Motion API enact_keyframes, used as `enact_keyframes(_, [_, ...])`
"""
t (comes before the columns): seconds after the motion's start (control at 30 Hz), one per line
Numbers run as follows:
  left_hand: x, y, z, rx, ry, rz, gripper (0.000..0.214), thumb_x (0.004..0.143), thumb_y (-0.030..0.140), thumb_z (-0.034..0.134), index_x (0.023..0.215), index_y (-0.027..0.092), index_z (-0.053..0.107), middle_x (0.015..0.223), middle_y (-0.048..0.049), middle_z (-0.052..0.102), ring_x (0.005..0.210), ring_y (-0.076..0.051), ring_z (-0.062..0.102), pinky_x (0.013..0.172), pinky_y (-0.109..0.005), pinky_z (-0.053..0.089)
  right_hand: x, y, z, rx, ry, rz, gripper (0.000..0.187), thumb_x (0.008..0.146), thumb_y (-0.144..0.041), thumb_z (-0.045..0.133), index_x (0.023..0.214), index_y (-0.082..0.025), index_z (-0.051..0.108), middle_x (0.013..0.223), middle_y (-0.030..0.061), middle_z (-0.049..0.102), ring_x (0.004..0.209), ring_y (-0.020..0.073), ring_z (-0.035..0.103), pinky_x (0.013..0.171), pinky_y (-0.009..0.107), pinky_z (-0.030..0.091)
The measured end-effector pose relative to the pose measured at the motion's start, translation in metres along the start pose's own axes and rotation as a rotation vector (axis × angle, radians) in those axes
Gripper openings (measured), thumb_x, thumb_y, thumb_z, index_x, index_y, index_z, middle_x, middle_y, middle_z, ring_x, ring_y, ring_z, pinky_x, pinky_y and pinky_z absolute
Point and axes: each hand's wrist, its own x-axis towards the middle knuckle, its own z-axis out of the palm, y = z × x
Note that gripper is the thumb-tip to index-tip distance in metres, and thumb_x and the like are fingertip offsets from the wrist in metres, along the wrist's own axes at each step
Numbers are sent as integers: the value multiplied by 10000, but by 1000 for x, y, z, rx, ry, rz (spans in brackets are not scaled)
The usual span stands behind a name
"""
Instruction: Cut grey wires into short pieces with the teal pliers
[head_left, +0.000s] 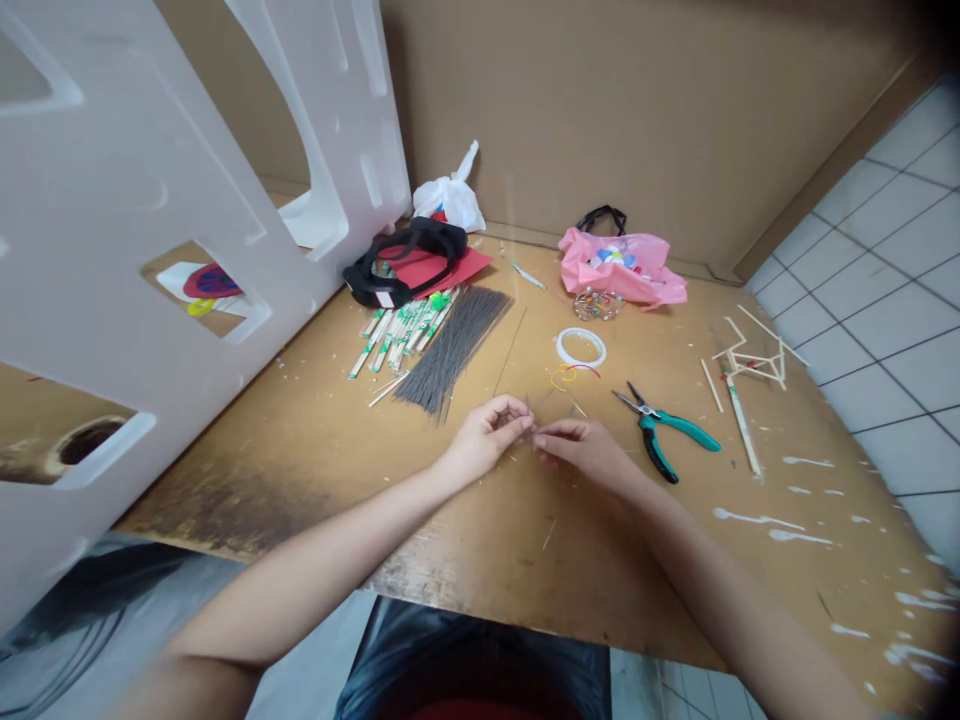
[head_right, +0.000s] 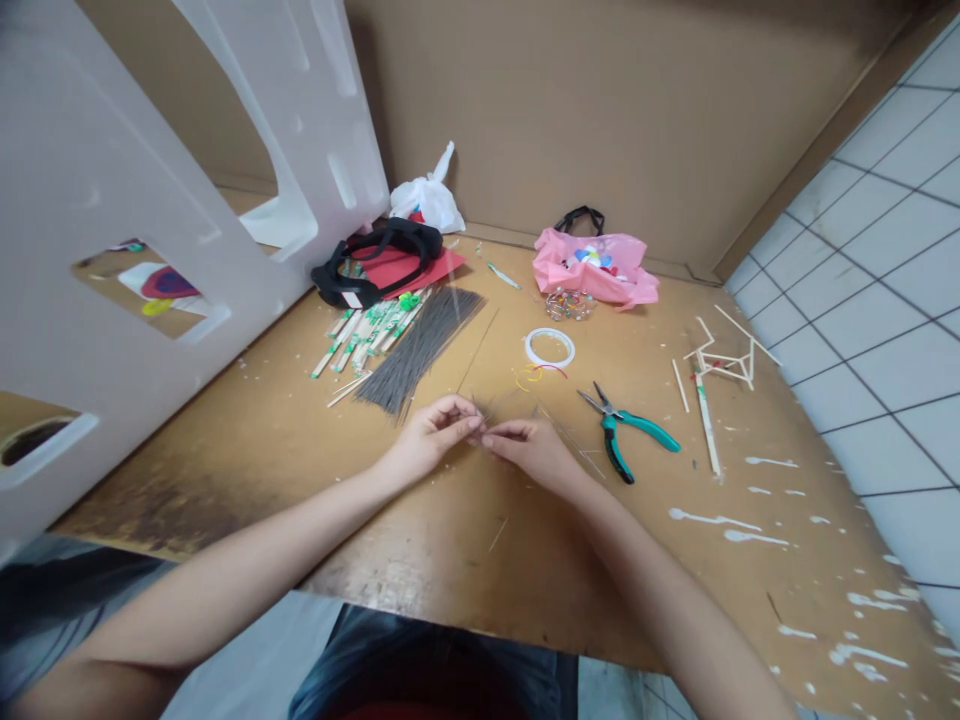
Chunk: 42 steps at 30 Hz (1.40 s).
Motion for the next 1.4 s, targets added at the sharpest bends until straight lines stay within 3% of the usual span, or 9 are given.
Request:
enact_keyframes(0.17, [1, 3, -1, -112, -22, -65, 324, 709, 413, 665, 796, 148, 500, 665, 10, 593, 614, -95, 582, 581, -225, 476, -31, 10, -61, -757, 295, -165, 379, 783, -448, 533, 1042, -196, 648, 1070, 102, 649, 985, 255, 578, 877, 406, 427])
enact_keyframes(0.3, [-1, 3, 0, -126, -52, -126, 344, 686, 417, 684, 821, 150, 515, 667, 19, 583, 602, -94, 592, 545, -218, 493, -60, 39, -108, -1212, 413, 27, 676, 700, -570, 559, 1243, -170, 510, 1245, 151, 542, 1139, 347, 471, 919, 480, 377])
enact_keyframes(0.5, [-4, 4, 4, -131, -109, -175, 320, 683, 385, 695, 833, 146, 543, 660, 24, 583, 591, -84, 595, 555, -210, 500, -68, 59, -116, -1337, 374, 153, 739, 704, -488, 528, 1346, -158, 370, 1343, 147, 454, 1116, 340, 488, 889, 426, 389])
enact_keyframes(0.7, [-6, 5, 5, -141, -144, -202, 309, 669, 363, 707, 838, 141, 575, 661, 21, 591, 574, -75, 587, 537, -194, 486, -44, 44, -118, -1496, 348, 259, 489, 674, -323, 503, 1121, -129, 544, 973, 167, 615, 919, 318, 554, 733, 382, 396])
enact_keyframes(0.87, [-6, 6, 3, -179, -147, -226, 306, 657, 354, 716, 836, 137, 596, 657, 17, 600, 567, -76, 589, 530, -192, 484, -43, 34, -137, -1310, 395, 186, 479, 653, -330, 488, 1086, -136, 553, 994, 163, 604, 916, 312, 551, 719, 383, 406])
enact_keyframes(1.0, [-6, 8, 2, -225, -150, -243, 315, 638, 347, 732, 829, 136, 598, 642, 14, 609, 555, -87, 598, 525, -202, 487, -63, 25, -134, -488, 234, 18, 610, 633, -278, 410, 1232, -174, 455, 1085, 122, 603, 954, 285, 565, 761, 395, 426])
enact_keyframes(1.1, [-6, 10, 3, -244, -165, -264, 318, 634, 347, 736, 825, 133, 600, 624, 13, 612, 534, -87, 593, 517, -207, 486, -74, 12, -110, -15, 134, 103, 564, 681, -326, 362, 1206, -159, 483, 1074, 158, 600, 892, 288, 594, 723, 421, 440])
enact_keyframes(1.23, [-8, 12, 4, -259, -184, -264, 305, 633, 333, 738, 820, 130, 608, 627, 11, 615, 531, -87, 594, 511, -206, 484, -71, -7, -81, -64, -42, 107, 367, 713, -352, 501, 1025, -174, 577, 877, 94, 624, 734, 219, 580, 644, 347, 444])
enact_keyframes(1.4, [-9, 12, 5, -266, -221, -270, 288, 644, 311, 733, 820, 119, 610, 643, 7, 614, 532, -90, 598, 496, -206, 484, -55, -21, -75, -265, -234, 99, 219, 724, -258, 546, 921, -176, 597, 811, 20, 615, 745, 166, 558, 657, 282, 436])
